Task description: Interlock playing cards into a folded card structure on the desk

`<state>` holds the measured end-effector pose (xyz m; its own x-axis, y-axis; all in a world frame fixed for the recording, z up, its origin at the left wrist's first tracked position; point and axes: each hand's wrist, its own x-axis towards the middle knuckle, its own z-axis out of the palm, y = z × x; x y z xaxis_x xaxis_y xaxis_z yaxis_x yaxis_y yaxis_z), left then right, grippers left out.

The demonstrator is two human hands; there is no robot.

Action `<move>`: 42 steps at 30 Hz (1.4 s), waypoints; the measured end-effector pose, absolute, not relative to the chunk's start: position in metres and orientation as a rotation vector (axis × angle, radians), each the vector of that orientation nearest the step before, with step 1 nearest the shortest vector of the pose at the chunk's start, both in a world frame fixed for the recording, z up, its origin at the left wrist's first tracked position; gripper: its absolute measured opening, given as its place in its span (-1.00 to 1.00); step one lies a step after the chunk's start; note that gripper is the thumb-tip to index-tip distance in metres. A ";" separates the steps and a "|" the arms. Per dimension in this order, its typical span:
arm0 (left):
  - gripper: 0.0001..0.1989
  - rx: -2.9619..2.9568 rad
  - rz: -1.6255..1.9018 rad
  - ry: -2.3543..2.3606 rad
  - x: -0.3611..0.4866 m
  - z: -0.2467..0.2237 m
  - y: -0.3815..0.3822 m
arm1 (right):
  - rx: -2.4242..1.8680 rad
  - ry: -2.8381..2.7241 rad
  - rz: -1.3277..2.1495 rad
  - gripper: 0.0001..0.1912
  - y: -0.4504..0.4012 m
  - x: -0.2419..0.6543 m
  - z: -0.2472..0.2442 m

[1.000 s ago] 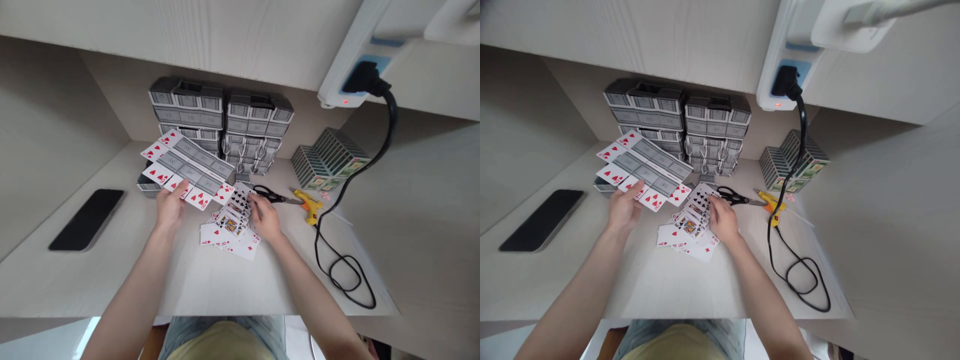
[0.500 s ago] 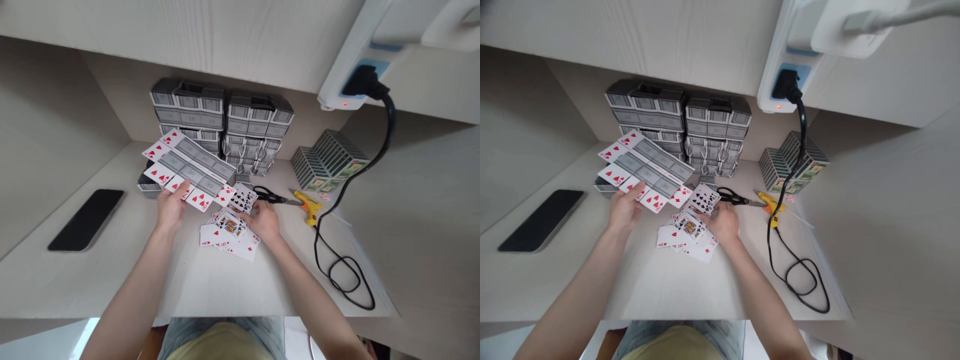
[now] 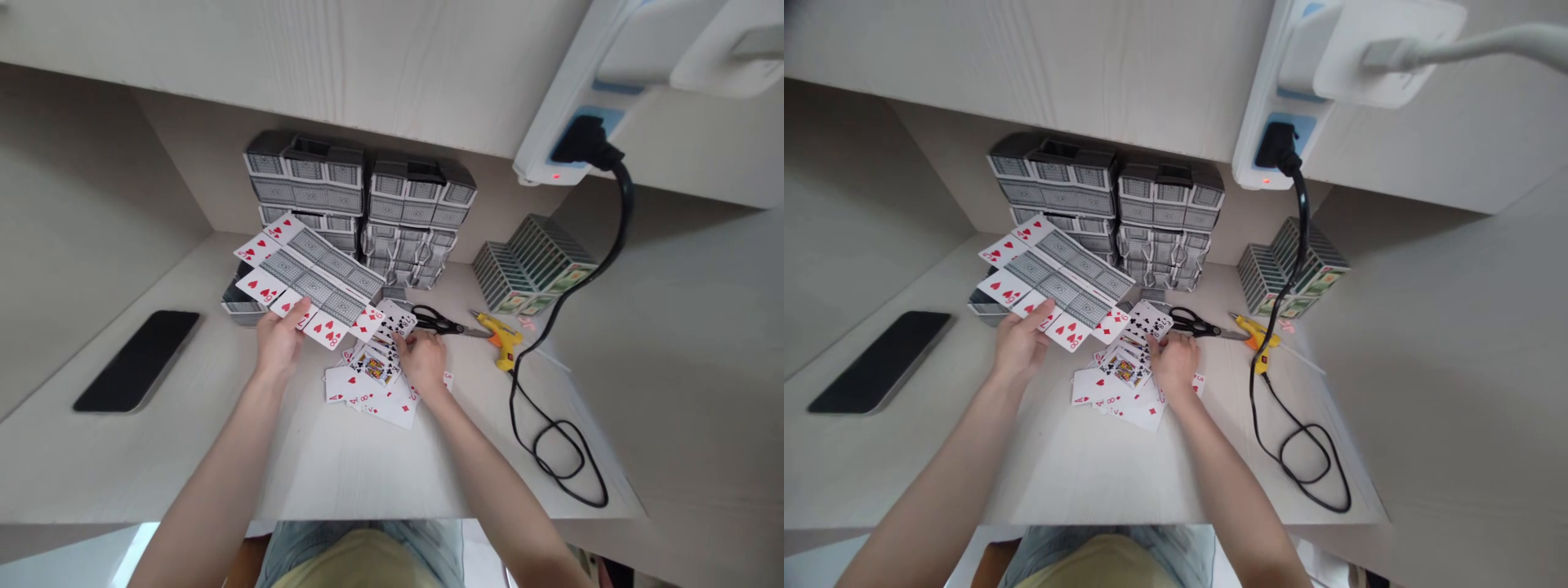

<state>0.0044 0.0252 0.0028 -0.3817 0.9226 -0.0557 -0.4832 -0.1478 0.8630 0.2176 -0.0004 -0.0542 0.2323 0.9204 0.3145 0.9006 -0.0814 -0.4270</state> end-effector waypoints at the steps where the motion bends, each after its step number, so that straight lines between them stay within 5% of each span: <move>1: -0.72 0.627 1.728 1.039 0.004 0.002 0.025 | -1.958 -1.658 0.037 -0.57 0.000 0.218 -0.055; 15: -0.74 0.622 1.721 1.027 0.004 0.006 0.024 | -1.583 -1.345 0.685 -0.65 -0.004 0.233 -0.048; 24: -0.72 0.638 1.699 1.029 0.004 0.005 0.024 | -1.409 -1.149 0.529 -0.68 -0.005 0.247 -0.034; 33: -0.71 0.658 1.657 1.036 0.006 0.002 0.025 | -1.217 -0.881 1.000 -0.65 -0.010 0.242 -0.025; 42: -0.69 0.734 1.614 1.061 0.011 0.001 0.022 | -1.181 -0.886 1.080 -0.65 -0.012 0.232 -0.023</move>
